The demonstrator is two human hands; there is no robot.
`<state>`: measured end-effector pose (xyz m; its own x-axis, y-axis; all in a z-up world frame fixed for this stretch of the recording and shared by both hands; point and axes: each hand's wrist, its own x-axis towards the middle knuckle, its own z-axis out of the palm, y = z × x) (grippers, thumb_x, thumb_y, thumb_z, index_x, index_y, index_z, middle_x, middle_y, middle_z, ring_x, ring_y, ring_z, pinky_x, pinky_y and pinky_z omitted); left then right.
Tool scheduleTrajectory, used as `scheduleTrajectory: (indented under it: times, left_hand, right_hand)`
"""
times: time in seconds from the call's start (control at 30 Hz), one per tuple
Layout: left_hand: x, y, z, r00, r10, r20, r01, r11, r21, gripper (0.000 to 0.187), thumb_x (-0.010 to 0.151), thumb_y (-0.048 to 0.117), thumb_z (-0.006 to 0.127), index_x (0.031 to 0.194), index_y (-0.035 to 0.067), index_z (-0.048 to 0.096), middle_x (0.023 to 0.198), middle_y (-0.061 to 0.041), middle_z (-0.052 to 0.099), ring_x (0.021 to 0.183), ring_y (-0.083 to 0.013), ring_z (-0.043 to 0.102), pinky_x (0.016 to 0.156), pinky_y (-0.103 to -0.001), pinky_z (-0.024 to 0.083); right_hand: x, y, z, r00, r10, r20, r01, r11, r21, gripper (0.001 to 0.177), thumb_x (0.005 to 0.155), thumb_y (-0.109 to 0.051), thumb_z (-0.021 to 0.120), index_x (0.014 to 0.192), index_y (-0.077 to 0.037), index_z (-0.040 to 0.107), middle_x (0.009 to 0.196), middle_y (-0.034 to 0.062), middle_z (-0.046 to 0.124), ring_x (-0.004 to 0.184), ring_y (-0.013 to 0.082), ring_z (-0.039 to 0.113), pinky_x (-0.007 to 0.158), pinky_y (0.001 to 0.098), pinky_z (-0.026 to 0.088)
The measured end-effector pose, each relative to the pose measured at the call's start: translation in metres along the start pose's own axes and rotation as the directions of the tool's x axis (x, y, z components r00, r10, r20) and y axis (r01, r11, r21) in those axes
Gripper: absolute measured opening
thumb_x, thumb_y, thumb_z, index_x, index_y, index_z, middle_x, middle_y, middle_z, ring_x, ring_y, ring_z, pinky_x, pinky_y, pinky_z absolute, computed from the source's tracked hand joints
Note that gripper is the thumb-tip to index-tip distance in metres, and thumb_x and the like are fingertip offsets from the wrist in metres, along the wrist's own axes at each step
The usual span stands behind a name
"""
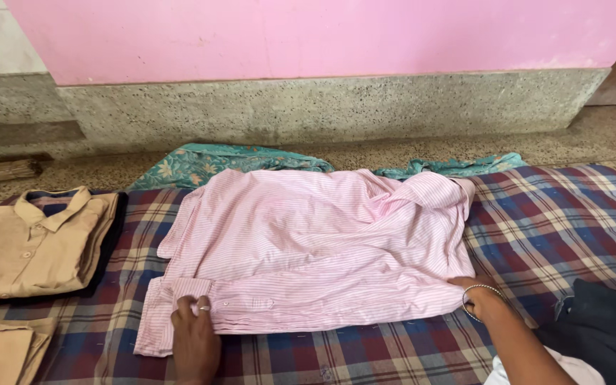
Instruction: The person buttons a pink striped shirt, smooths the fabric with their hands on a bed, and folds the sleeves and bottom section of the shirt.
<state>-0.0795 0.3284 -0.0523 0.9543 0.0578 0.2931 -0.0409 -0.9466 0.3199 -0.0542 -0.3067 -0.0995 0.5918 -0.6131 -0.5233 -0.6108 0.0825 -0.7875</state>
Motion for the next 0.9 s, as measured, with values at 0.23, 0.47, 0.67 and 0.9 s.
scheduleTrajectory:
  times: [0.23, 0.47, 0.67, 0.9]
  left_hand:
    - [0.01, -0.011, -0.039, 0.971, 0.17, 0.165, -0.124, 0.958, -0.257, 0.026, 0.064, -0.008, 0.064, 0.087, 0.005, 0.064, 0.089, -0.012, 0.064, 0.097, -0.0341, 0.063, 0.082, -0.045, 0.052]
    - [-0.001, -0.021, -0.043, 0.88, 0.216, 0.424, -0.021, 0.908, -0.419, 0.026, 0.071, -0.009, 0.057, 0.088, 0.008, 0.068, 0.092, -0.009, 0.068, 0.098, -0.0297, 0.067, 0.086, -0.042, 0.054]
    - [-0.001, -0.002, -0.063, 0.812, -0.029, 0.582, 0.051, 0.999, -0.02, 0.028, 0.074, 0.014, 0.072, 0.098, 0.028, 0.072, 0.119, 0.006, 0.057, 0.123, -0.0197, 0.052, 0.103, -0.053, 0.04]
    - [0.015, 0.013, -0.068, 0.737, -0.199, 0.646, 0.386, 0.909, -0.16, 0.054, 0.083, 0.06, 0.076, 0.12, 0.022, 0.07, 0.138, -0.008, 0.045, 0.135, -0.0324, 0.042, 0.115, -0.062, 0.024]
  right_hand:
    - [-0.05, -0.031, -0.081, 0.888, -0.419, -0.19, 0.115, 0.603, -0.79, 0.052, 0.079, -0.024, 0.07, 0.125, 0.001, 0.072, 0.126, 0.0289, 0.072, 0.118, 0.0453, 0.068, 0.101, 0.0497, 0.054]
    - [-0.066, -0.017, -0.125, 0.978, -0.14, -0.157, -0.08, 0.443, -0.893, 0.064, 0.082, -0.031, 0.073, 0.138, -0.001, 0.065, 0.144, 0.0262, 0.064, 0.132, 0.0431, 0.063, 0.11, 0.0506, 0.049]
    - [-0.145, -0.044, -0.059, 0.837, -0.51, -0.198, -0.07, 0.26, -0.963, 0.073, 0.077, -0.05, 0.084, 0.138, -0.018, 0.059, 0.137, 0.0161, 0.06, 0.128, 0.0354, 0.058, 0.101, 0.0477, 0.048]
    - [-0.146, -0.031, 0.01, 0.782, -0.457, 0.424, 0.617, 0.472, -0.63, 0.021, 0.084, -0.027, 0.081, 0.097, -0.009, 0.08, 0.092, 0.0128, 0.073, 0.089, 0.0236, 0.072, 0.085, 0.0312, 0.056]
